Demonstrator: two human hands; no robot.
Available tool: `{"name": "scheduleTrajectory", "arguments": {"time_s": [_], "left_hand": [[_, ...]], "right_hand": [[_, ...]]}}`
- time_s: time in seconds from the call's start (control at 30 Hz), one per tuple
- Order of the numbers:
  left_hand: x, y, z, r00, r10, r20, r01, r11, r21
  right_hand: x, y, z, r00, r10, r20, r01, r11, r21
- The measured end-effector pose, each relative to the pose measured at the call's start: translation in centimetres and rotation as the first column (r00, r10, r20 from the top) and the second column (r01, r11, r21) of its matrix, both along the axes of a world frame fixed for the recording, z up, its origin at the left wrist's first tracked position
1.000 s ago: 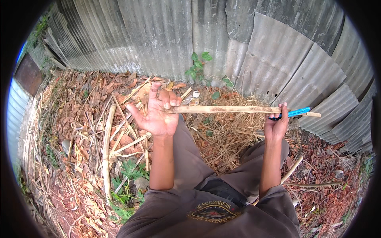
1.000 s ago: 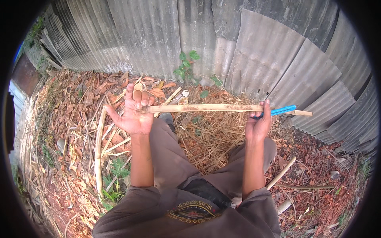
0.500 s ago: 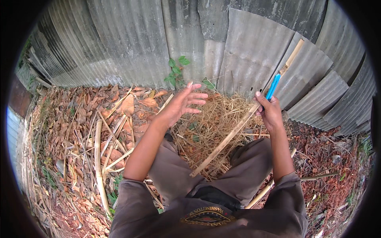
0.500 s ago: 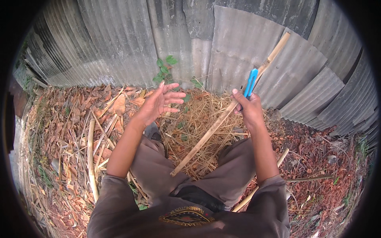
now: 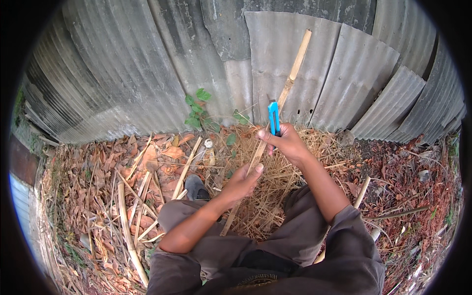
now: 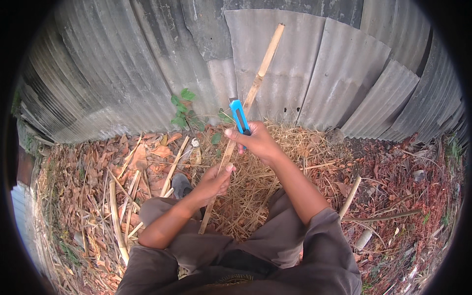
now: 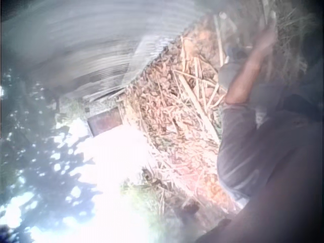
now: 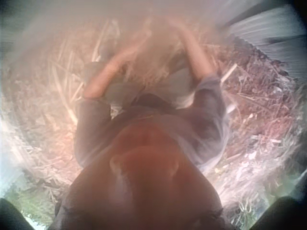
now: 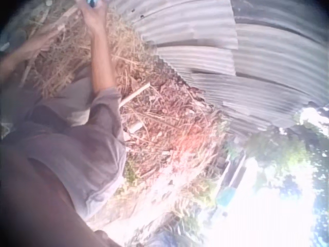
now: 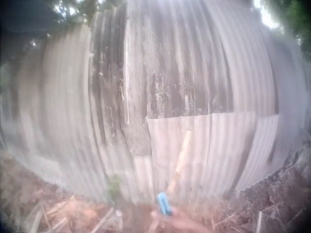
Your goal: The person sits on the ground and uses a blue utility knife to cut and split thin bamboo sticks. They hold the sticks with one hand and carefully slice along their length to create thinner strips, occasionally adjusting their grip and the position of the bamboo.
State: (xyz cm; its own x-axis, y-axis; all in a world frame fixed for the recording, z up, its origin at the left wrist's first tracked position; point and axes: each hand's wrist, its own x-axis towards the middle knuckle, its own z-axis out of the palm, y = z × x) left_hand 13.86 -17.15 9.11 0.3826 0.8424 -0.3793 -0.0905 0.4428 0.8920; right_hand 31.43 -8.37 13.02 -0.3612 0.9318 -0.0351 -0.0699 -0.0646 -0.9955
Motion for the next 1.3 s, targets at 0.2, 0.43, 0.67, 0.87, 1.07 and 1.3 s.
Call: {"name": "scheduleTrajectory", "arguments": {"time_s": [0.2, 0.43, 0.67, 0.87, 1.07, 1.3], "left_hand": [[-0.5, -2.3, 0.6, 0.996, -0.091, -0.008, 0.091, 0.996, -0.024], [-3.7, -2.4, 4.3, 0.915, -0.296, -0.274, 0.327, 0.942, 0.076], [-1.0, 2.8, 8.3, 0.977, -0.052, -0.208, 0.089, 0.982, 0.169], [3.0, 5.4, 6.4, 0.998, -0.03, 0.047, 0.029, 0.999, 0.02], [2.7, 4.4, 5.6, 0.986, -0.074, 0.147, 0.087, 0.993, -0.085], [-0.1, 0.1, 5.6, 0.927, -0.09, 0.365, 0.184, 0.955, -0.232]], "right_hand": [[1.4, 0.4, 1.4, 0.959, -0.201, -0.201, 0.207, 0.978, 0.007], [2.9, 1.2, 1.3, 0.8, -0.103, -0.591, 0.058, 0.994, -0.094], [1.0, 0.4, 0.4, 0.573, 0.048, -0.818, -0.214, 0.972, -0.093], [1.3, 1.1, 0.4, 0.628, -0.021, -0.778, -0.129, 0.983, -0.131], [2.8, 0.6, 1.2, 0.823, -0.09, -0.561, -0.015, 0.984, -0.18], [2.0, -1.1, 0.9, 0.865, -0.154, -0.477, 0.096, 0.985, -0.144]]}}
